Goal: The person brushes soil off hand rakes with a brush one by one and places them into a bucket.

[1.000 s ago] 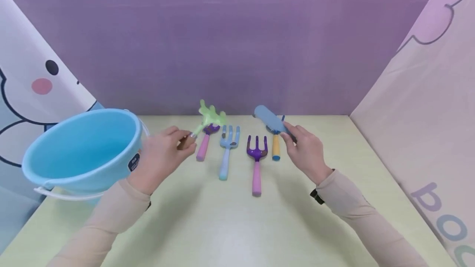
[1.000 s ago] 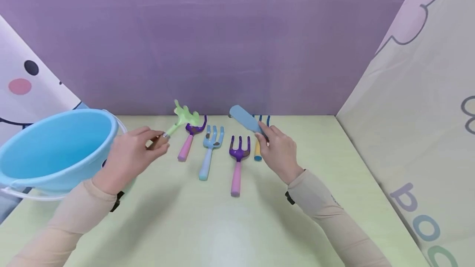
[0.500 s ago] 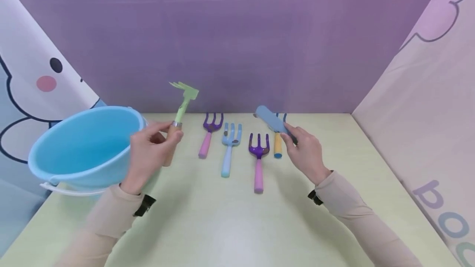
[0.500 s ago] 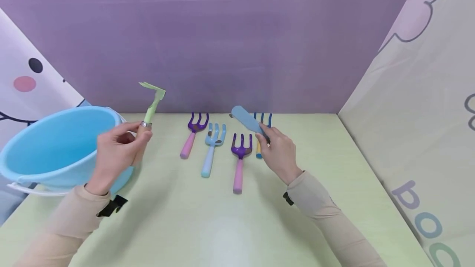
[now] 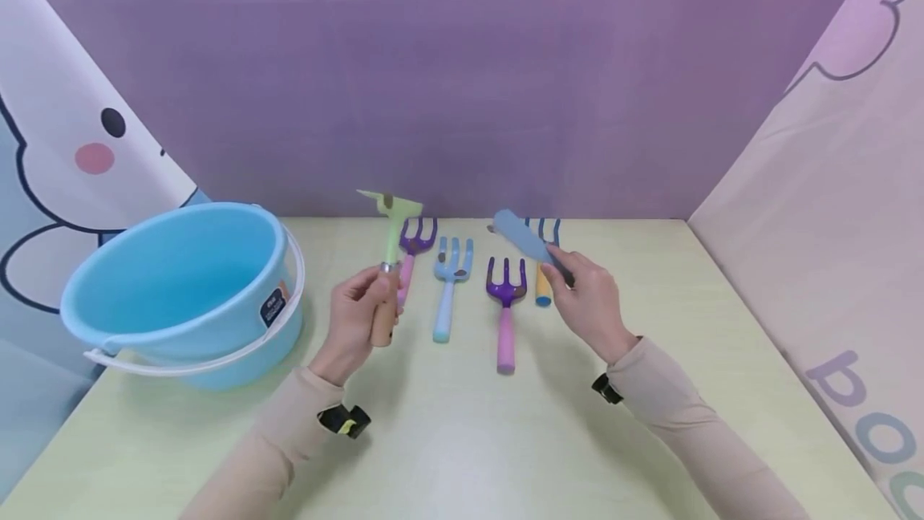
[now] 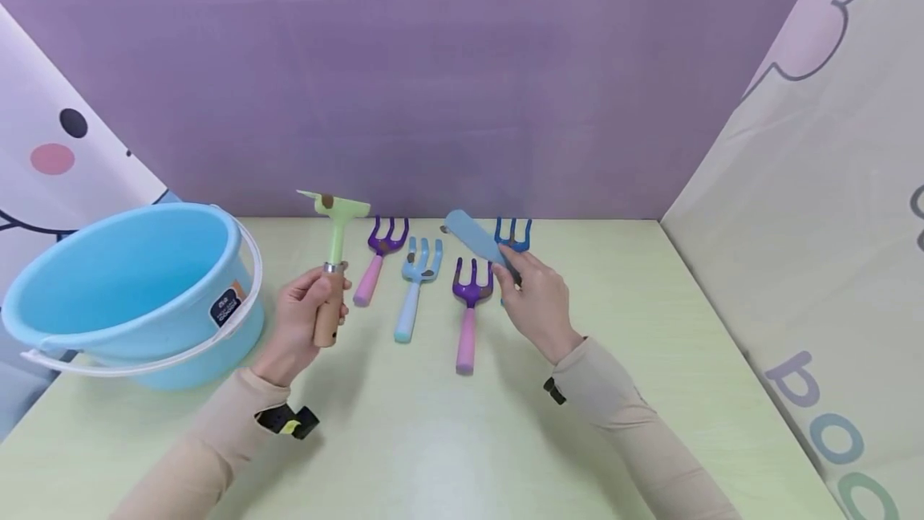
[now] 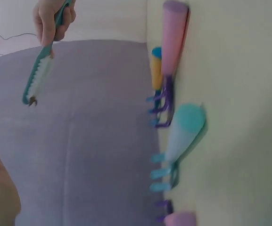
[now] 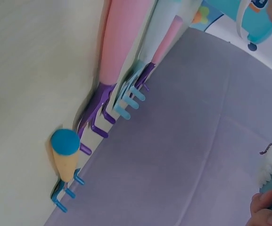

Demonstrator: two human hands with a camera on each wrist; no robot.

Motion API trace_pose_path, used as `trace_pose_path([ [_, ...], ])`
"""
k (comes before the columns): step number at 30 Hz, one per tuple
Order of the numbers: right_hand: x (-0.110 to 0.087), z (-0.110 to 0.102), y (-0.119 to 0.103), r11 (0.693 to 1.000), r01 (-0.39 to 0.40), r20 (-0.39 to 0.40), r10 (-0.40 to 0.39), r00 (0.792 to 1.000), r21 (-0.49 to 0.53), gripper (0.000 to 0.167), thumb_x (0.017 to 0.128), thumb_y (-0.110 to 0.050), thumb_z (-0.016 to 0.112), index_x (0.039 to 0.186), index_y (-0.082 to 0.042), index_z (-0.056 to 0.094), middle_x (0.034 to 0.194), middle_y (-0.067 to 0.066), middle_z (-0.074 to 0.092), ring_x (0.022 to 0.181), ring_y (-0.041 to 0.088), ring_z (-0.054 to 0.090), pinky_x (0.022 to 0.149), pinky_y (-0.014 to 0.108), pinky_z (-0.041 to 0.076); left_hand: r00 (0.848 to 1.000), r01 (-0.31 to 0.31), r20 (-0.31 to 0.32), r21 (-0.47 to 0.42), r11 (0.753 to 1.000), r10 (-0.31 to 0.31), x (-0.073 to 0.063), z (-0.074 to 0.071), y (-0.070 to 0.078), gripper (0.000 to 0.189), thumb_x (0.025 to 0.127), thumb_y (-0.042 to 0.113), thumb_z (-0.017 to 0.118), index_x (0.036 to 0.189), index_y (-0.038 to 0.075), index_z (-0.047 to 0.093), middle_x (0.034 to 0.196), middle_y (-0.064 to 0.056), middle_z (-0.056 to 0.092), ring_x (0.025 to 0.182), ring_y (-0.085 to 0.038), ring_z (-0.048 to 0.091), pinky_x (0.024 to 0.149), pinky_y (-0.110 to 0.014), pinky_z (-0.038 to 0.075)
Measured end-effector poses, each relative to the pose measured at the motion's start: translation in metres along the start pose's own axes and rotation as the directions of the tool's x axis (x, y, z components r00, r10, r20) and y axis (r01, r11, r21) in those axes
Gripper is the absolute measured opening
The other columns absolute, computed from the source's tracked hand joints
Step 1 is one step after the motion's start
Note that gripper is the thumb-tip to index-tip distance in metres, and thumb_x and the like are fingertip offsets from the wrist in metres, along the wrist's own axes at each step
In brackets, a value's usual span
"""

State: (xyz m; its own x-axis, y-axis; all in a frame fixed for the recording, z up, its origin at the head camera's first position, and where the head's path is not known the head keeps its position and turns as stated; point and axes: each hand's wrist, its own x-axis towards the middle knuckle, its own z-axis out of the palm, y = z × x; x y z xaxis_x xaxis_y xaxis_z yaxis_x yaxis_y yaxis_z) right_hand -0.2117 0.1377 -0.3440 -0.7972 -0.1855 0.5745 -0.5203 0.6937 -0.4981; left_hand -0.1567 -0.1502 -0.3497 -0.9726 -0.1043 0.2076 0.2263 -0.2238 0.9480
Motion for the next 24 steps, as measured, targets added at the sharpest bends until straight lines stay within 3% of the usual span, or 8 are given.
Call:
trace_pose_path([
  [4,-0.002,0.004,-0.004,0.999,0.009,-0.004,-0.008,1.0,0.041,0.033,0.087,-0.013,0.061,0.116,0.003,0.06,0.07,0.008,0.058,0.046,0.009,0.036,0.04,0.021,0.028,0.985,0.08,0.161,-0.118,0.99,-0.06,-0.002,0.003,-0.015,0.026,0.09,0.01,0.047,0.093,0.023,0.069,0.078,0.006,0.062,0.053,-0.004,0.054,0.049,-0.017,0.047],
  [8,-0.003,0.007,-0.007,0.997,0.015,-0.005,-0.015,1.0,0.078,0.033,0.087,-0.012,0.06,0.117,0.003,0.059,0.071,0.007,0.059,0.045,0.007,0.035,0.04,0.021,0.028,0.942,0.134,0.325,-0.147,0.98,-0.08,-0.002,0.004,-0.027,0.025,0.09,0.013,0.045,0.094,0.023,0.068,0.078,0.007,0.061,0.054,-0.002,0.054,0.049,-0.015,0.046],
  [12,-0.003,0.007,-0.011,0.992,0.001,-0.012,0.001,1.0,0.13,0.033,0.087,-0.011,0.06,0.117,0.003,0.059,0.071,0.008,0.06,0.045,0.007,0.036,0.039,0.021,0.03,0.906,0.132,0.419,-0.147,0.98,-0.059,-0.001,0.006,-0.038,0.021,0.09,0.021,0.05,0.091,0.024,0.071,0.079,0.009,0.062,0.055,-0.001,0.055,0.05,-0.014,0.046],
  [15,-0.003,0.007,-0.016,0.985,-0.014,-0.011,0.017,1.0,0.174,0.033,0.088,-0.009,0.059,0.118,0.003,0.058,0.073,0.01,0.06,0.046,0.007,0.037,0.04,0.02,0.032,0.897,0.133,0.439,-0.143,0.981,-0.058,-0.002,0.005,-0.044,0.02,0.09,0.023,0.052,0.097,0.024,0.07,0.079,0.008,0.062,0.055,-0.001,0.055,0.05,-0.014,0.047],
  [19,-0.003,0.004,-0.027,0.961,-0.05,0.034,0.042,0.999,0.271,0.034,0.09,-0.01,0.054,0.123,0.001,0.055,0.07,0.011,0.055,0.049,0.007,0.037,0.043,0.02,0.032,0.901,0.152,0.425,-0.113,0.982,-0.09,-0.003,0.003,-0.049,0.021,0.091,0.02,0.05,0.103,0.023,0.068,0.078,0.007,0.061,0.055,-0.002,0.055,0.049,-0.015,0.046],
  [24,-0.001,0.004,-0.045,0.893,-0.178,0.161,0.121,0.979,0.414,0.035,0.095,-0.015,0.048,0.128,-0.005,0.053,0.067,0.008,0.045,0.048,0.008,0.029,0.042,0.021,0.025,0.914,0.162,0.387,-0.064,0.985,-0.125,0.0,0.005,-0.051,0.023,0.09,0.015,0.05,0.098,0.025,0.069,0.077,0.007,0.061,0.055,-0.003,0.054,0.049,-0.016,0.046],
])
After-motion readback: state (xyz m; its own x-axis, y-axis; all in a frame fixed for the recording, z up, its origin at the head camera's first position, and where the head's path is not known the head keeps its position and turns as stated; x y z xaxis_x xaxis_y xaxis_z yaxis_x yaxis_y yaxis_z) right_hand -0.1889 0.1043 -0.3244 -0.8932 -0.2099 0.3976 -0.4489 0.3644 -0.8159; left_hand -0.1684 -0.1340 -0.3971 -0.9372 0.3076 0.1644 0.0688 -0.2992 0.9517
